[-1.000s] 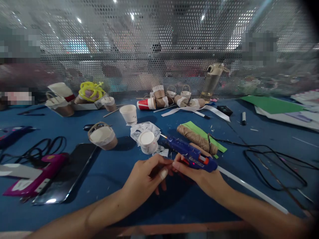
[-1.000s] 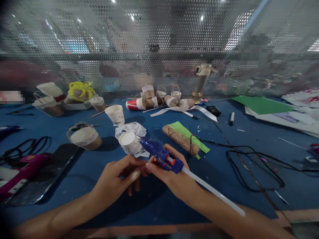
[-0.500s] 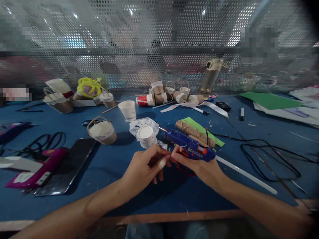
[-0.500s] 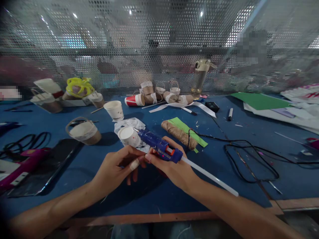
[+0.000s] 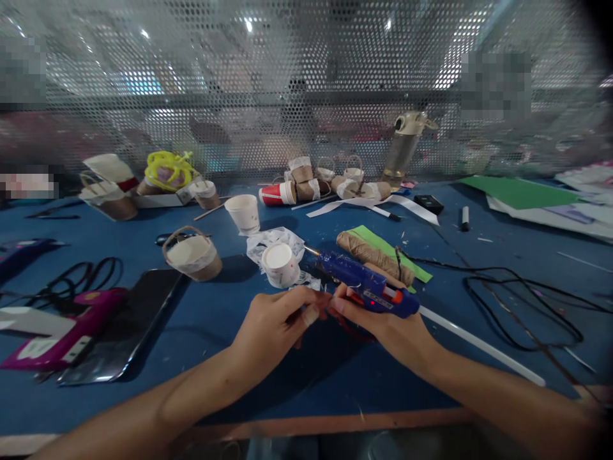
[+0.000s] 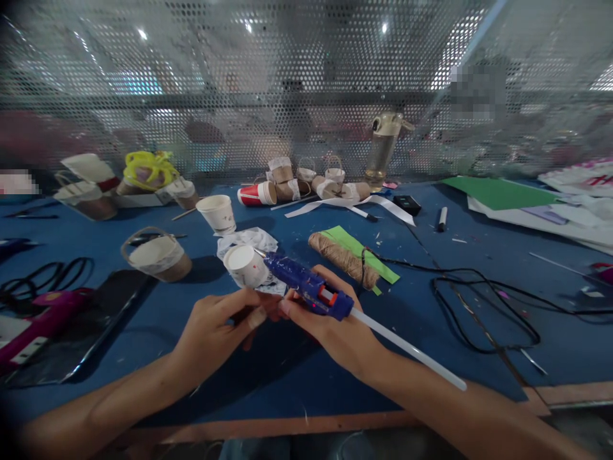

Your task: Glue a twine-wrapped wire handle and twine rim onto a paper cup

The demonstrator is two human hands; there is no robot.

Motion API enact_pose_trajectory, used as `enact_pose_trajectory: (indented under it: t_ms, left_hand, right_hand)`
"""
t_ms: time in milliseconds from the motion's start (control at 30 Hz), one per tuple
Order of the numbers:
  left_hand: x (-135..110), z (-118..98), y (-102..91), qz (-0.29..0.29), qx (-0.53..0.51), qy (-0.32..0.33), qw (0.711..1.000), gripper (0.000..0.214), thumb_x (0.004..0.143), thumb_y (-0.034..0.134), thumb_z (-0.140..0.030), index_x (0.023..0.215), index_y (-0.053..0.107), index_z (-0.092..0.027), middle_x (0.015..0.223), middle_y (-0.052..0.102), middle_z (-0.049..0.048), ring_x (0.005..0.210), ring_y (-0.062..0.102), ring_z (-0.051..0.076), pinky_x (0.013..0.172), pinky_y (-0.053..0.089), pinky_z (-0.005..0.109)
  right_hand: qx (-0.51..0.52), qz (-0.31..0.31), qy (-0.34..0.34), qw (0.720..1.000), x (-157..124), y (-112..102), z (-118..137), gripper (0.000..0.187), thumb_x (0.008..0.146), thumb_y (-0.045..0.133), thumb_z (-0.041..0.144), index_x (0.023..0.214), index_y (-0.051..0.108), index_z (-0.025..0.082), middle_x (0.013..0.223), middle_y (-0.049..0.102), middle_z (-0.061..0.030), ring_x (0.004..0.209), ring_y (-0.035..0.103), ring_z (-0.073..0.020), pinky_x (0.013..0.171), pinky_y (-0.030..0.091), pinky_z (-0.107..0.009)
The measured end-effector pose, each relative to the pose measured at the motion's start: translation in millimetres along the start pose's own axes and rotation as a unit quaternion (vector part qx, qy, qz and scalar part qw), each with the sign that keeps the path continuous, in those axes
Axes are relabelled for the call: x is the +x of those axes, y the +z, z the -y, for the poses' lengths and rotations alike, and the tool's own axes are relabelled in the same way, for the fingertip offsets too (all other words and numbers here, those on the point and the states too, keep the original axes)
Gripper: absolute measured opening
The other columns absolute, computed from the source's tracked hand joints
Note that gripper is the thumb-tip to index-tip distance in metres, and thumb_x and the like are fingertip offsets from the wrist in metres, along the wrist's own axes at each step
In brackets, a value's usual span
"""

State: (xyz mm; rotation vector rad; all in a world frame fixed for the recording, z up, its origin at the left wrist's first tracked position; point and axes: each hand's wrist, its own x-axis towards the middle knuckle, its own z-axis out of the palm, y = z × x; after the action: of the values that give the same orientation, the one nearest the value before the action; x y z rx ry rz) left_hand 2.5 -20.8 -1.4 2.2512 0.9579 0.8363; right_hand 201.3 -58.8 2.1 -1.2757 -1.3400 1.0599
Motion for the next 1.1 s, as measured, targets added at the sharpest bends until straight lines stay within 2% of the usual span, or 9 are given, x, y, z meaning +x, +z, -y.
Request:
enact_pose_trajectory:
  t_ms: [67, 133, 233, 333, 467, 633, 800, 967, 1100]
  left_hand:
    - [0, 2, -0.7, -0.002, 0.009, 0.018, 1.0, 0.008, 0.091, 0.062, -0.016, 0.087, 0.069, -0.02, 0.051, 0.064, -0.0071, 0.038, 0.058, 0.006, 0.046, 0.045, 0.013]
    - [-1, 4, -0.8, 0.006, -0.001, 0.018, 1.0, 0.008, 0.09, 0.062, -0.016, 0.087, 0.068, -0.02, 0.049, 0.062, -0.008, 0.037, 0.057, 0.006, 0.046, 0.044, 0.012]
    - [-2, 6, -0.3, 0.032, -0.044, -0.019, 0.998, 0.008, 0.092, 0.06, -0.018, 0.093, 0.068, -0.02, 0.066, 0.072, -0.0049, 0.038, 0.055, 0.004, 0.044, 0.044, 0.012]
    - [-3, 5, 0.4, 0.053, -0.103, -0.059, 0.992, 0.012, 0.094, 0.057, -0.02, 0.101, 0.067, -0.02, 0.079, 0.075, -0.0024, 0.04, 0.054, 0.003, 0.043, 0.045, 0.012]
    - [-4, 4, 0.7, 0.064, -0.178, -0.096, 0.977, 0.015, 0.096, 0.055, -0.025, 0.104, 0.067, -0.02, 0.076, 0.073, -0.0016, 0.039, 0.052, 0.003, 0.04, 0.043, 0.012]
    - [-4, 2, -0.7, 0.061, -0.229, -0.133, 0.962, 0.017, 0.096, 0.058, -0.032, 0.102, 0.067, -0.019, 0.075, 0.072, -0.0003, 0.038, 0.051, 0.002, 0.038, 0.041, 0.011]
    - [-2, -1, -2.5, 0.058, -0.299, -0.167, 0.938, 0.017, 0.094, 0.062, -0.032, 0.101, 0.067, -0.017, 0.072, 0.07, -0.0006, 0.036, 0.051, 0.001, 0.035, 0.04, 0.009]
    - [1, -2, -5.4, 0.063, -0.374, -0.195, 0.905, 0.016, 0.093, 0.064, -0.031, 0.097, 0.064, -0.016, 0.069, 0.07, -0.0017, 0.032, 0.049, 0.0, 0.032, 0.035, 0.006]
    - [2, -1, -9.1, 0.054, -0.407, -0.209, 0.888, 0.015, 0.092, 0.065, -0.031, 0.097, 0.063, -0.017, 0.068, 0.071, -0.0013, 0.03, 0.049, 0.0, 0.031, 0.033, 0.005]
  right_hand:
    - [0.0, 0.0, -0.008, 1.0, 0, 0, -1, 0.01, 0.081, 0.073, 0.027, 0.081, 0.064, 0.024, 0.077, 0.071, 0.002, 0.071, 0.07, -0.0178, 0.069, 0.057, -0.031]
    - [-0.001, 0.006, -0.015, 1.0, -1, -1, -2, 0.01, 0.082, 0.073, 0.028, 0.081, 0.064, 0.024, 0.075, 0.07, 0.0024, 0.072, 0.069, -0.0169, 0.069, 0.057, -0.03]
    - [0.002, 0.012, -0.012, 1.0, -2, 0, -3, 0.012, 0.082, 0.074, 0.031, 0.082, 0.065, 0.023, 0.076, 0.069, 0.0023, 0.073, 0.068, -0.016, 0.07, 0.056, -0.029]
    - [0.014, 0.005, 0.002, 1.0, -4, 0, -3, 0.016, 0.08, 0.077, 0.033, 0.083, 0.066, 0.022, 0.079, 0.07, 0.002, 0.076, 0.069, -0.0155, 0.073, 0.057, -0.027]
    - [0.047, 0.009, 0.012, 0.999, -4, 0, -5, 0.019, 0.077, 0.08, 0.035, 0.082, 0.067, 0.023, 0.083, 0.071, 0.0027, 0.076, 0.069, -0.0136, 0.074, 0.058, -0.024]
    - [0.107, 0.068, 0.031, 0.991, -2, -2, -5, 0.016, 0.081, 0.078, 0.035, 0.084, 0.067, 0.023, 0.081, 0.071, 0.0047, 0.076, 0.071, -0.011, 0.074, 0.058, -0.021]
    - [0.146, 0.091, 0.046, 0.984, -5, -2, -2, 0.015, 0.081, 0.078, 0.03, 0.086, 0.066, 0.021, 0.085, 0.073, 0.0038, 0.079, 0.072, -0.0107, 0.074, 0.059, -0.019]
    - [0.101, 0.082, 0.028, 0.991, -5, -4, -1, 0.016, 0.083, 0.076, 0.032, 0.083, 0.064, 0.021, 0.076, 0.072, 0.002, 0.07, 0.071, -0.0126, 0.065, 0.058, -0.022]
    - [0.014, 0.041, -0.046, 0.998, -1, -14, -3, 0.016, 0.084, 0.073, 0.032, 0.081, 0.061, 0.021, 0.072, 0.069, 0.0013, 0.062, 0.067, -0.014, 0.061, 0.056, -0.027]
